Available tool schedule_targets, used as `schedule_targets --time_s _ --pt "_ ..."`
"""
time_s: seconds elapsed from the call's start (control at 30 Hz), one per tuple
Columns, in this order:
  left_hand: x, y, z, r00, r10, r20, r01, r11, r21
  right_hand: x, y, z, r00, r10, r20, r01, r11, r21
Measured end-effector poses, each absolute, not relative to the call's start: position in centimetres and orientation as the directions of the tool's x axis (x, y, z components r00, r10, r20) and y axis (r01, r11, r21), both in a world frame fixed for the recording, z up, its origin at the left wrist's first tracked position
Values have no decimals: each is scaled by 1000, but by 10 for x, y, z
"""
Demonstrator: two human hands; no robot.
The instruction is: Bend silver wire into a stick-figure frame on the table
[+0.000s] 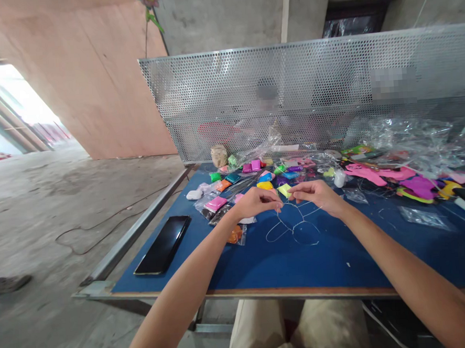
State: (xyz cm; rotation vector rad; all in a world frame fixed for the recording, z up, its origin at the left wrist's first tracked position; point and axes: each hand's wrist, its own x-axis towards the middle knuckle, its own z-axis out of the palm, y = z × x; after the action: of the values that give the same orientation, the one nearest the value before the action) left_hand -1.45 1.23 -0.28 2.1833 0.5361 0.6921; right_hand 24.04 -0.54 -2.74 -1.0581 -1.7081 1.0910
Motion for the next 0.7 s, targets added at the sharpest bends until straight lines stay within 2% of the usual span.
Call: schedule_targets --time_s 0.2,0.47,0.57,0.7 --pt "-11 9 -7 789 558 259 120 -552 825 227 -6 -37 -236 930 281 12 292 -956" --pt "-9 5 -8 802 564 199 142 -503 853 210 -12 -38 -234 963 137 -176 97 -980" --pt "-8 5 -9 808 557 190 140 -495 858 208 -13 -39 -212 967 140 -165 106 -981" --pt "-8 8 -13 824 536 184 112 -471 875 210 -12 -41 -181 960 215 -41 211 -977"
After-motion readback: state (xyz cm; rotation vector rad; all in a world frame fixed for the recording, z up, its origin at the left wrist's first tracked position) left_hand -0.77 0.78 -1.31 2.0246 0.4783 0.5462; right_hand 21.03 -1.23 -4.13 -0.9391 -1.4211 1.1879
